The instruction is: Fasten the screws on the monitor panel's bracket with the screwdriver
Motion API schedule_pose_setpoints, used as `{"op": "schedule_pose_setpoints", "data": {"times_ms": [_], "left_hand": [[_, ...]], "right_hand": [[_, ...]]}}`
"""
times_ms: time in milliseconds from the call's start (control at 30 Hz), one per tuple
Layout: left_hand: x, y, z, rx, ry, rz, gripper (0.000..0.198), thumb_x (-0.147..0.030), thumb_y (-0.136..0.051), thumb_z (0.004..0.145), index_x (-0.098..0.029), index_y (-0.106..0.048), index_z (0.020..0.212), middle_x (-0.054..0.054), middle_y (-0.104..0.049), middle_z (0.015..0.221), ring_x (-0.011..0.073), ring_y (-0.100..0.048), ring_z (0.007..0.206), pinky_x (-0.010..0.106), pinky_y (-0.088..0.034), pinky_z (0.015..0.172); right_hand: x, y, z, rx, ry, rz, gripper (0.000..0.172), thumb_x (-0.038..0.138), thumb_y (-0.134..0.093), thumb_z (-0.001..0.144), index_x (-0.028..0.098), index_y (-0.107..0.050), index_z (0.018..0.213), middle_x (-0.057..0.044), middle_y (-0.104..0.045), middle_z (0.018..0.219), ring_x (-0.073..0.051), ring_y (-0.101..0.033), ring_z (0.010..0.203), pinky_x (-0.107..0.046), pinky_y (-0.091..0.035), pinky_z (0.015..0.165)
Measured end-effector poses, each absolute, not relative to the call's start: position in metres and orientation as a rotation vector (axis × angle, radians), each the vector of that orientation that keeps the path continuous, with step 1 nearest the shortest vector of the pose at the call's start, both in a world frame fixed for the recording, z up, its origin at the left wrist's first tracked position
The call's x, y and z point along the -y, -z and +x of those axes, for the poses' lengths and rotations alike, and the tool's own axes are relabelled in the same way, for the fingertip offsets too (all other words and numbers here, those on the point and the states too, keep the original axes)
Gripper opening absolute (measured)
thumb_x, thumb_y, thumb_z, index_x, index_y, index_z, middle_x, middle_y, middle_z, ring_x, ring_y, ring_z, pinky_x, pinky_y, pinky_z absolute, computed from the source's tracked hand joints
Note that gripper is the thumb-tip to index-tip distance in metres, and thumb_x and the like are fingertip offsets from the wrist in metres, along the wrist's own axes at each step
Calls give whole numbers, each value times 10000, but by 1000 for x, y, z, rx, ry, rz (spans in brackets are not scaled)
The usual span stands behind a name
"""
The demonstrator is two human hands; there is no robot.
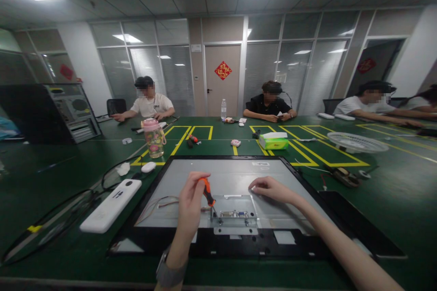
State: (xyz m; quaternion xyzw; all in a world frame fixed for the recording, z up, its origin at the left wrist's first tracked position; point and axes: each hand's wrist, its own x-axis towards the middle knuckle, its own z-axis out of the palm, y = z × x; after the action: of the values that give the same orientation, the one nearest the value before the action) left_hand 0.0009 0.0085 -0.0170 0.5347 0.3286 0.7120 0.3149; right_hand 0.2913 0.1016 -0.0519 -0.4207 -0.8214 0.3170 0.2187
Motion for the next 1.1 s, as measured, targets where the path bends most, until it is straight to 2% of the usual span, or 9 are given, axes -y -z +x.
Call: {"op": "schedule_pose_setpoints", "data": {"times_ms": [100, 267, 433, 533, 633, 800, 933, 1000, 1100], "left_hand": [[-9, 19, 0, -864, -1825, 1337, 387, -505, -568, 918, -158, -714, 1009, 78, -676, 916, 176, -629, 855, 252, -488, 766], [-9, 19, 0, -840, -1901, 1407, 328, -491, -674, 852, -168, -725, 842, 41, -614, 903, 131, -587, 767, 214, -472, 693], [-8, 16, 4, -844, -1853, 1314, 405, -544, -552, 917, -172, -711, 949, 62, -657, 876, 169, -629, 842, 263, -491, 787], [-7, 12, 4, -841, -1934, 1440, 361, -530, -645, 860, -175, -702, 822, 42, -613, 861, 146, -595, 783, 236, -482, 718], [-7, 12, 3, -882, -1918, 1458, 331, -507, -665, 852, -178, -702, 835, 28, -597, 837, 128, -579, 714, 223, -474, 655], [-7, 14, 3, -879, -1874, 1376, 363, -521, -597, 893, -174, -700, 920, 64, -663, 903, 176, -646, 850, 275, -503, 801], [-4, 7, 6, -927, -1996, 1528, 291, -471, -690, 834, -181, -714, 820, 32, -590, 858, 136, -579, 740, 218, -481, 657], [-2, 3, 7, -963, -1961, 1548, 288, -458, -641, 874, -182, -723, 875, 42, -610, 861, 151, -596, 756, 237, -494, 679], [1, -3, 7, -971, -1830, 1565, 332, -445, -534, 941, -180, -723, 1007, 74, -675, 910, 195, -647, 872, 300, -516, 804]], "right_hand": [[-102, 53, 291, 2275, -867, -1174, 443, 495, -556, 873, 120, -747, 1013, -41, -626, 702, -175, -529, 628, -276, -396, 578], [-102, 53, 291, 2275, -860, -1177, 429, 492, -559, 871, 130, -748, 1001, -58, -657, 742, -189, -553, 661, -283, -416, 599], [-101, 52, 291, 2268, -868, -1176, 421, 478, -552, 872, 125, -745, 997, -53, -647, 723, -186, -557, 653, -283, -419, 604], [-101, 53, 290, 2263, -873, -1179, 422, 473, -549, 872, 119, -742, 996, -41, -627, 691, -179, -546, 626, -279, -411, 588], [-101, 53, 290, 2261, -873, -1176, 420, 468, -549, 872, 118, -742, 1000, -39, -624, 695, -176, -540, 626, -277, -407, 587], [-102, 54, 291, 2266, -864, -1176, 427, 483, -557, 869, 123, -746, 998, -55, -654, 732, -182, -541, 649, -280, -414, 595], [-102, 53, 291, 2271, -858, -1179, 431, 494, -560, 871, 127, -747, 998, -72, -681, 783, -192, -558, 678, -288, -429, 615], [-102, 52, 291, 2272, -854, -1184, 428, 492, -560, 872, 130, -748, 998, -74, -685, 795, -194, -563, 684, -290, -433, 620], [-101, 52, 291, 2271, -845, -1196, 418, 488, -560, 874, 137, -751, 997, -69, -684, 787, -191, -561, 672, -288, -430, 610]]}}
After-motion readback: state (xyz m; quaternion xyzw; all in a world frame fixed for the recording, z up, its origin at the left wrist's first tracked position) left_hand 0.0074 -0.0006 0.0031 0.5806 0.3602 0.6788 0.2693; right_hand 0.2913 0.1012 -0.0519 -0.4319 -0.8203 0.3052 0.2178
